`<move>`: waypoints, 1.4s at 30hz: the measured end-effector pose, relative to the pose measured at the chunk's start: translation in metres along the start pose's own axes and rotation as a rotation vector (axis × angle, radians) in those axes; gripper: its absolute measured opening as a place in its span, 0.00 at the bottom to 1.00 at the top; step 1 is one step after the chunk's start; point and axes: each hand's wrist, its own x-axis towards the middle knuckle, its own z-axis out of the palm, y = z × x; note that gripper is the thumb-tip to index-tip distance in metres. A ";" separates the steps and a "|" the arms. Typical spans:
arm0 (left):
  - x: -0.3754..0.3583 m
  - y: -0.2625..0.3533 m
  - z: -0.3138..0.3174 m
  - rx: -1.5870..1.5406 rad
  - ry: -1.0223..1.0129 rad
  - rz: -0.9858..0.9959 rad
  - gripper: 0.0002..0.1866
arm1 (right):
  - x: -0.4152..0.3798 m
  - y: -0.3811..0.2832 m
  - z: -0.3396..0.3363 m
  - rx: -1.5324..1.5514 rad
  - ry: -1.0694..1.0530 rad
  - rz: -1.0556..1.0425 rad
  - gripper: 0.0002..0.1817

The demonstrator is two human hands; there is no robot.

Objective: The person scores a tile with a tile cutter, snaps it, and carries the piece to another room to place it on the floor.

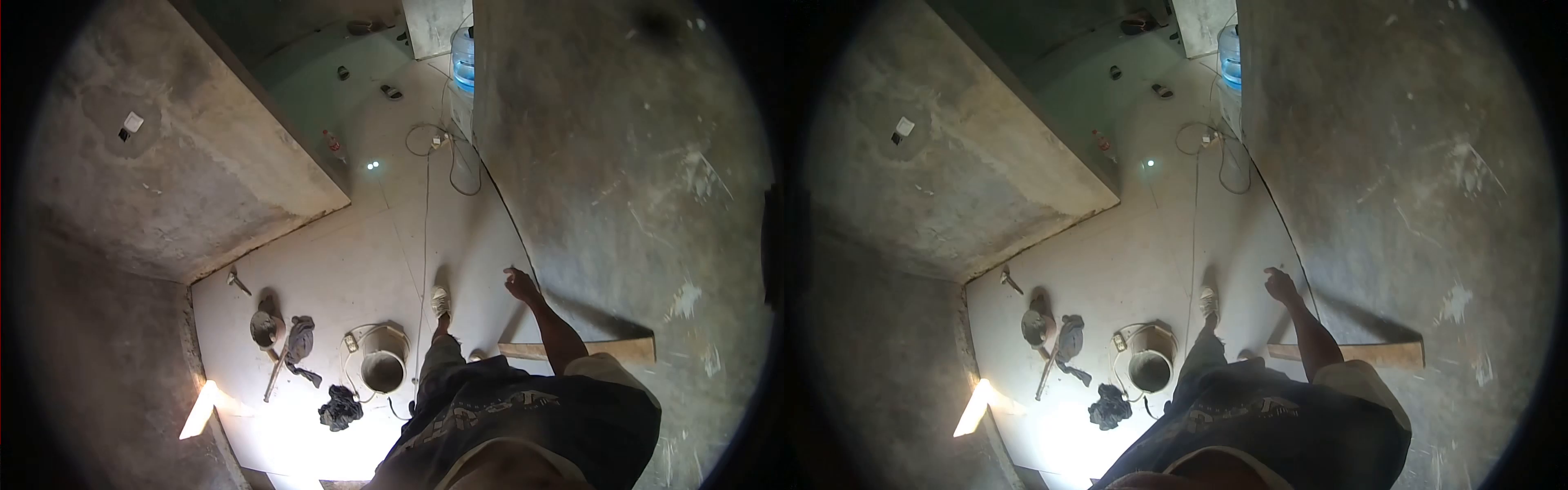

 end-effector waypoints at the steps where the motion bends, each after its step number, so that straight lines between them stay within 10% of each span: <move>1: 0.015 0.030 -0.001 0.021 0.006 0.023 0.29 | 0.022 -0.018 0.001 0.041 0.000 -0.011 0.20; 7: 0.159 0.273 -0.012 0.117 0.066 0.429 0.28 | 0.091 0.001 0.006 0.060 -0.008 -0.086 0.20; 10: 0.220 0.503 0.002 0.150 0.105 0.731 0.27 | 0.075 0.038 0.004 -0.074 -0.021 0.151 0.20; 12: 0.203 0.681 0.021 0.293 0.163 1.102 0.28 | 0.066 0.086 0.023 -0.024 -0.059 0.461 0.19; 14: 0.102 0.832 0.048 0.132 0.025 0.994 0.27 | 0.073 0.074 0.012 0.009 -0.271 0.803 0.20; 17: 0.068 0.959 0.088 -0.016 -0.087 1.019 0.27 | 0.104 0.054 0.013 0.242 -0.182 0.788 0.27; 19: 0.123 0.999 0.108 0.094 -0.084 1.088 0.27 | 0.141 0.053 0.017 0.441 -0.051 0.471 0.25; 21: 0.189 1.003 0.108 0.317 -0.108 0.982 0.27 | 0.240 -0.038 -0.026 0.149 -0.181 0.533 0.13; 23: 0.231 0.966 0.093 0.403 -0.078 0.950 0.28 | 0.347 -0.025 -0.004 0.760 -0.207 0.736 0.24; 24: 0.244 0.949 0.083 0.390 -0.107 0.740 0.28 | 0.409 -0.103 -0.060 0.025 -0.329 0.368 0.27; 28: 0.291 0.841 0.021 0.103 -0.106 0.423 0.26 | 0.609 -0.183 -0.120 0.020 0.088 0.034 0.21; 31: 0.308 0.895 -0.001 0.167 -0.048 0.091 0.27 | 0.731 -0.259 -0.178 0.114 0.121 0.101 0.23; 42: 0.464 1.330 -0.046 0.046 -0.280 0.157 0.30 | 0.892 -0.329 -0.040 0.120 -0.072 0.283 0.22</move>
